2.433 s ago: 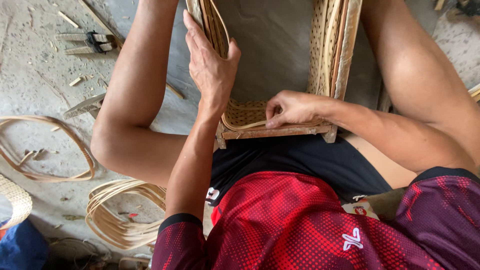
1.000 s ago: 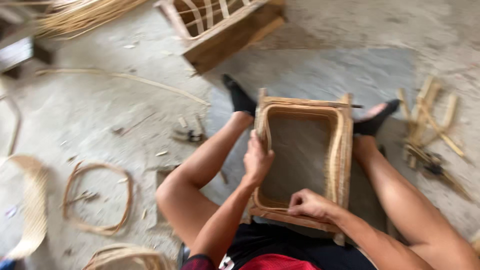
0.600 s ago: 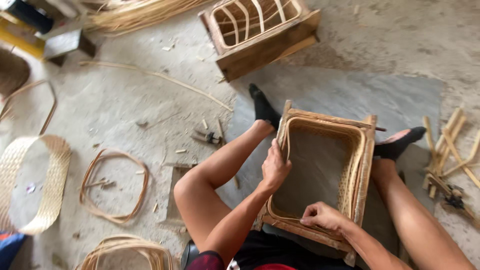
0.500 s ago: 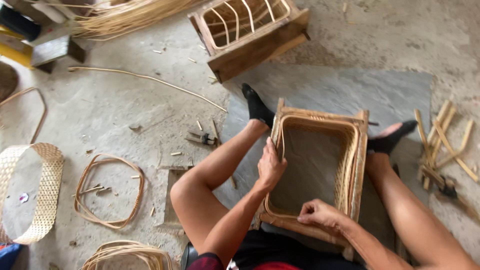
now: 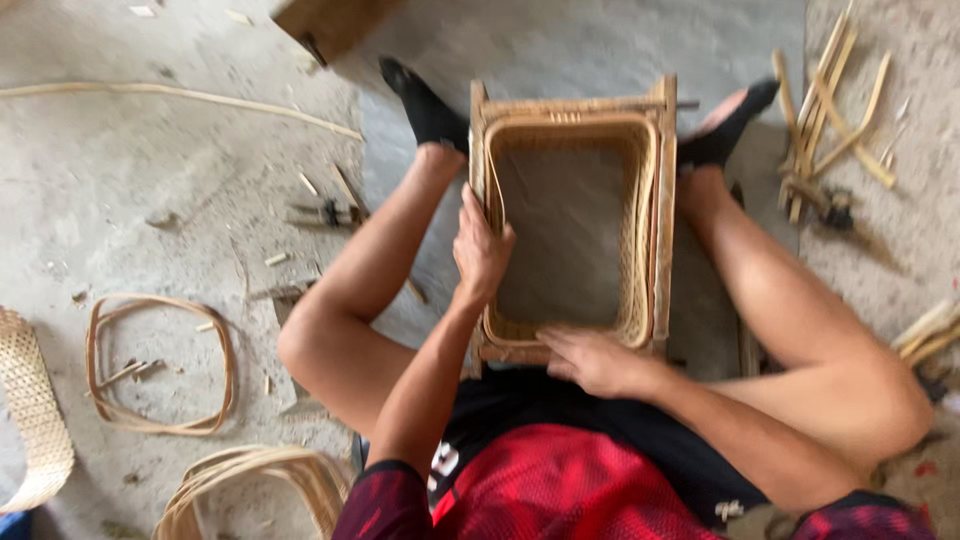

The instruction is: The person sits on the floor with a wooden-framed basket on their lap and weaves thin bamboo strips around its rim, tucking and tightening the strips by hand. They use a small wooden mallet to tap the weave tight, reposition the basket, and continue weaving strips along the edge.

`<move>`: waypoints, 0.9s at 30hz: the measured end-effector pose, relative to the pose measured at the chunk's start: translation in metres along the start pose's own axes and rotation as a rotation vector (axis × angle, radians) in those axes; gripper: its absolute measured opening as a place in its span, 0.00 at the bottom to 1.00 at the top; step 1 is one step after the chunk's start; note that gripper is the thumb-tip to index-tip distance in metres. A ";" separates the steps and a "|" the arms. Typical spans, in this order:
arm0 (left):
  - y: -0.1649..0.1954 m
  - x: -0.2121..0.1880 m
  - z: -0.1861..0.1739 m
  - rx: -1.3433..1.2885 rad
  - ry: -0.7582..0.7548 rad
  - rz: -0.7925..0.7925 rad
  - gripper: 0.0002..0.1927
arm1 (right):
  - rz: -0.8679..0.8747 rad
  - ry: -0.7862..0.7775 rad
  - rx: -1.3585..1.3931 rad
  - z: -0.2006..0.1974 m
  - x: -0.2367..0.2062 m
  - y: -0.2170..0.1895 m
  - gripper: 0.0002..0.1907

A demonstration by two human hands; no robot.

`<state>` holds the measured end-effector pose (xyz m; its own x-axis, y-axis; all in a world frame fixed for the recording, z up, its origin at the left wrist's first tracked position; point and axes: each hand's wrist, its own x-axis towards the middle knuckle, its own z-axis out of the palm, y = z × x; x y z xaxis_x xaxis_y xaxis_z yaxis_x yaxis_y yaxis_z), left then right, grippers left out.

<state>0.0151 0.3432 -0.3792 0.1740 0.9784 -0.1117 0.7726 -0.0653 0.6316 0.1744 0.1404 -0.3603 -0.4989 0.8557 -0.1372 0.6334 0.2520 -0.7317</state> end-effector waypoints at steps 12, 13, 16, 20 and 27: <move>0.019 -0.026 -0.026 -0.131 0.007 0.097 0.45 | 0.431 -0.167 0.491 -0.005 -0.004 0.008 0.17; 0.026 -0.027 -0.029 -0.138 -0.034 0.040 0.44 | 0.454 -0.164 0.523 -0.004 -0.004 0.003 0.17; 0.045 -0.029 -0.036 -0.128 -0.089 -0.070 0.42 | 0.513 -0.184 0.575 -0.003 -0.003 -0.003 0.17; 0.055 -0.030 -0.039 -0.068 -0.018 0.034 0.42 | 0.511 -0.122 0.551 0.001 -0.007 0.003 0.15; 0.021 -0.032 -0.024 -0.068 -0.013 0.173 0.40 | 0.209 0.164 0.469 0.032 -0.013 0.014 0.14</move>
<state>0.0114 0.3155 -0.3444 0.3092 0.9510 -0.0066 0.6876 -0.2188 0.6924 0.1712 0.1187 -0.3902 -0.2677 0.9350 -0.2327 0.3577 -0.1278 -0.9250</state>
